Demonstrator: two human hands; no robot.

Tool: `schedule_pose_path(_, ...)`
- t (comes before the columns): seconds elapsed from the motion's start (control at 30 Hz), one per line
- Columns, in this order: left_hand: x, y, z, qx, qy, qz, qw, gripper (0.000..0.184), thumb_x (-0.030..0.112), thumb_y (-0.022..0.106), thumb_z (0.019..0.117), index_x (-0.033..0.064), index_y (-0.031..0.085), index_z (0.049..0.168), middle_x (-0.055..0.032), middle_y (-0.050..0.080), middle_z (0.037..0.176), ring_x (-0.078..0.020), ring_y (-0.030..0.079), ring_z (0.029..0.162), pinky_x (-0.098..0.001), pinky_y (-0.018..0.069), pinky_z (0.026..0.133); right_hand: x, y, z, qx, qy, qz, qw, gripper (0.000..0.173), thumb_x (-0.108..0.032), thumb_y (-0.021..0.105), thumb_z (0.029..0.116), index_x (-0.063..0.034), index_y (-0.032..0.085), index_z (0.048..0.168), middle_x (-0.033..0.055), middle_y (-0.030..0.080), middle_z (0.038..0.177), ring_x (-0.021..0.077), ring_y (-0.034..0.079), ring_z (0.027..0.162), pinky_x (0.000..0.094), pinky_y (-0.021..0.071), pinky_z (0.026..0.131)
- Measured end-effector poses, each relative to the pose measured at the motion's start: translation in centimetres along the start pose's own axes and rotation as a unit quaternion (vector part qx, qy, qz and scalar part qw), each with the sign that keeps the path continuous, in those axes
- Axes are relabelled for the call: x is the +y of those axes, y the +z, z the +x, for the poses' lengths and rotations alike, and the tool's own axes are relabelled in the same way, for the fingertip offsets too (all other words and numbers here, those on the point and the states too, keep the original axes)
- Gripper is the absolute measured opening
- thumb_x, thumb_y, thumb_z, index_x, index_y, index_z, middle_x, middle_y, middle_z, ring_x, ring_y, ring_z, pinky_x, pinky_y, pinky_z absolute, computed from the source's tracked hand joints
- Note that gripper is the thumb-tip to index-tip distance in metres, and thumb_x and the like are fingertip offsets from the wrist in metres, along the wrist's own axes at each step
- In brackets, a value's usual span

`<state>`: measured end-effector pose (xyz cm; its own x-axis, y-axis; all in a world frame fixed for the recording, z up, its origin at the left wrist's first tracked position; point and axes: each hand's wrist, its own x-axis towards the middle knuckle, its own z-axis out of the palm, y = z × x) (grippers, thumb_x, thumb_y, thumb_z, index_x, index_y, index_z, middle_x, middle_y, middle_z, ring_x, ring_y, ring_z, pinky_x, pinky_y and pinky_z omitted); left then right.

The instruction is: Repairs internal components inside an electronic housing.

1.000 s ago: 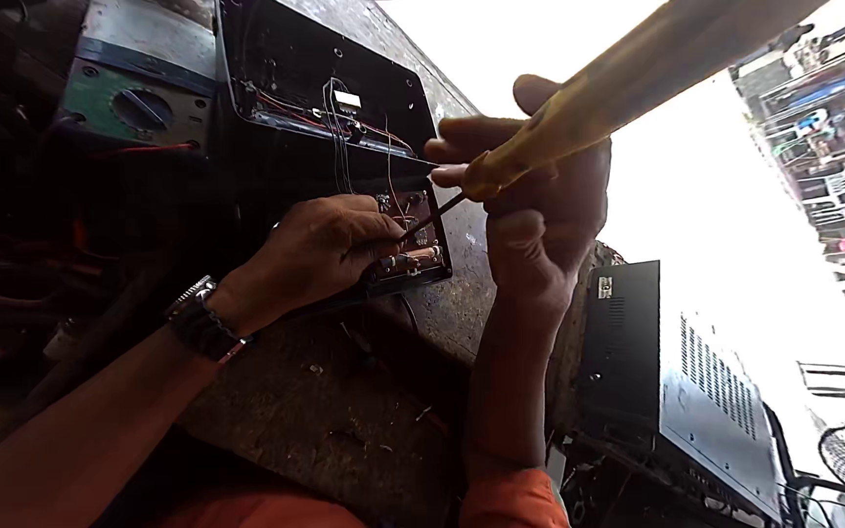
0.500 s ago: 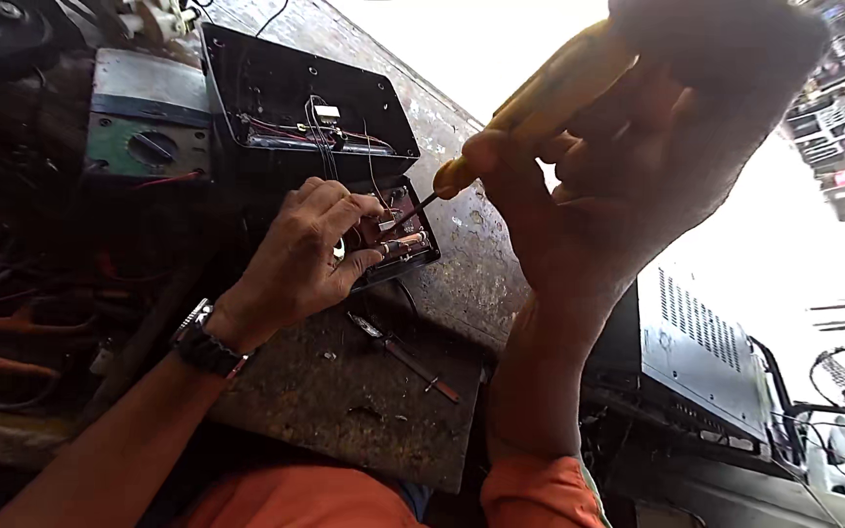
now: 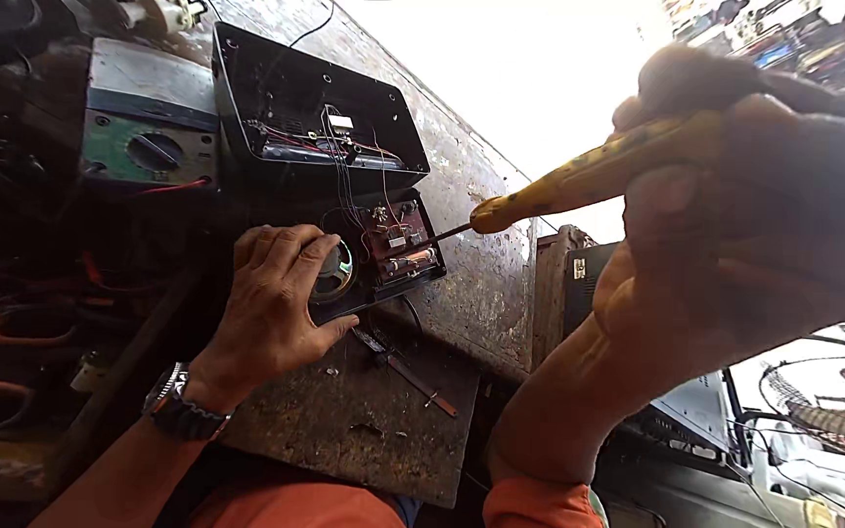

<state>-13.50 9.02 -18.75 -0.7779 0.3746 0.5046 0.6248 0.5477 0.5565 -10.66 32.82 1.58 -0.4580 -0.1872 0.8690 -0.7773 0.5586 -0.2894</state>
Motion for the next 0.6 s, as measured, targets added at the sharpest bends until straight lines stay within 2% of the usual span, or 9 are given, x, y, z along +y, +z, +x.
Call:
schedule_pose_path(0.07, 0.0, 0.1, -0.2, 0.006, -0.001, -0.009, 1.000, 0.090, 0.067, 0.074, 0.0717, 0.0083, 0.063, 0.138, -0.0123, 0.059, 0.137, -0.0322, 0.053, 0.126, -0.0557, 0.0284, 0.115, -0.1, 0.0, 0.0, 0.057, -0.014, -0.077, 0.995, 0.029, 0.000, 0.082, 0.0825, -0.0036, 0.057, 0.098, 0.0095, 0.070, 0.094, 0.0286, 0.073, 0.090, 0.0457, 0.0644, 0.082)
schedule_pose_path(0.1, 0.0, 0.1, -0.2, 0.008, -0.002, -0.012, 1.000, 0.090, 0.067, 0.075, 0.0713, 0.0083, 0.063, 0.138, -0.0124, 0.059, 0.137, -0.0324, 0.053, 0.126, -0.0558, 0.0281, 0.116, 0.0, -0.2, 0.1, 0.062, -0.016, -0.108, 0.992, 0.028, -0.003, 0.083, 0.0814, -0.0039, 0.059, 0.096, 0.0071, 0.068, 0.092, 0.0242, 0.071, 0.086, 0.0408, 0.0628, 0.079)
schedule_pose_path(0.17, 0.0, 0.2, -0.4, 0.016, -0.003, -0.014, 1.000, 0.089, 0.066, 0.075, 0.0715, 0.0084, 0.063, 0.138, -0.0124, 0.059, 0.136, -0.0323, 0.053, 0.126, -0.0558, 0.0272, 0.116, 0.4, -1.0, 0.4, 0.005, -0.006, -0.110, 0.994, 0.020, -0.008, 0.076, 0.0901, -0.0005, 0.062, 0.103, 0.0101, 0.070, 0.105, 0.0271, 0.071, 0.101, 0.0431, 0.0605, 0.088)
schedule_pose_path(0.23, 0.0, 0.2, -0.6, 0.026, -0.003, -0.016, 1.000, 0.088, 0.065, 0.076, 0.0715, 0.0080, 0.064, 0.138, -0.0128, 0.060, 0.136, -0.0321, 0.053, 0.125, -0.0559, 0.0269, 0.116, 0.4, -1.3, 0.5, -0.048, 0.035, -0.027, 0.998, 0.028, -0.007, 0.070, 0.0950, 0.0057, 0.057, 0.117, 0.0193, 0.068, 0.121, 0.0377, 0.067, 0.115, 0.0524, 0.0589, 0.099)
schedule_pose_path(0.3, 0.0, 0.2, -0.7, 0.032, -0.003, -0.019, 0.999, 0.087, 0.065, 0.077, 0.0718, 0.0076, 0.065, 0.136, -0.0126, 0.060, 0.135, -0.0317, 0.053, 0.124, -0.0555, 0.0272, 0.115, 0.0, -0.9, 0.3, -0.020, 0.051, 0.011, 0.998, 0.030, -0.002, 0.075, 0.0896, 0.0045, 0.057, 0.112, 0.0192, 0.070, 0.114, 0.0374, 0.070, 0.108, 0.0510, 0.0612, 0.094)
schedule_pose_path(0.4, 0.0, 0.2, -0.8, 0.042, -0.003, -0.026, 0.999, 0.085, 0.064, 0.077, 0.0722, 0.0073, 0.066, 0.135, -0.0121, 0.060, 0.135, -0.0310, 0.053, 0.124, -0.0546, 0.0273, 0.115, -0.7, 0.0, 0.2, 0.022, 0.040, -0.062, 0.997, 0.027, -0.015, 0.083, 0.0858, -0.0073, 0.061, 0.100, 0.0026, 0.072, 0.093, 0.0174, 0.072, 0.087, 0.0330, 0.0619, 0.080)
schedule_pose_path(0.43, 0.0, 0.2, -0.9, 0.045, -0.002, -0.026, 0.999, 0.084, 0.063, 0.077, 0.0724, 0.0075, 0.066, 0.135, -0.0120, 0.061, 0.135, -0.0310, 0.053, 0.124, -0.0545, 0.0278, 0.115, -0.9, -0.1, 0.3, 0.005, 0.049, -0.066, 0.997, 0.027, -0.018, 0.081, 0.0885, -0.0055, 0.062, 0.103, 0.0030, 0.072, 0.098, 0.0175, 0.072, 0.092, 0.0337, 0.0607, 0.084)
schedule_pose_path(0.53, 0.0, 0.2, -0.8, 0.048, -0.003, -0.030, 0.998, 0.083, 0.062, 0.078, 0.0725, 0.0074, 0.067, 0.134, -0.0126, 0.061, 0.136, -0.0314, 0.054, 0.125, -0.0546, 0.0280, 0.116, -1.0, 0.1, 0.8, -0.034, 0.094, 0.017, 0.995, 0.031, -0.013, 0.074, 0.0927, 0.0033, 0.059, 0.113, 0.0149, 0.069, 0.115, 0.0316, 0.070, 0.108, 0.0458, 0.0611, 0.096)
schedule_pose_path(0.6, 0.0, 0.2, -0.8, 0.046, -0.005, -0.031, 0.998, 0.082, 0.062, 0.078, 0.0731, 0.0076, 0.067, 0.134, -0.0125, 0.061, 0.136, -0.0309, 0.054, 0.126, -0.0545, 0.0277, 0.116, -1.1, 0.6, 1.0, -0.032, 0.083, -0.015, 0.996, 0.025, -0.013, 0.076, 0.0925, 0.0007, 0.060, 0.107, 0.0137, 0.071, 0.107, 0.0299, 0.071, 0.102, 0.0438, 0.0619, 0.091)
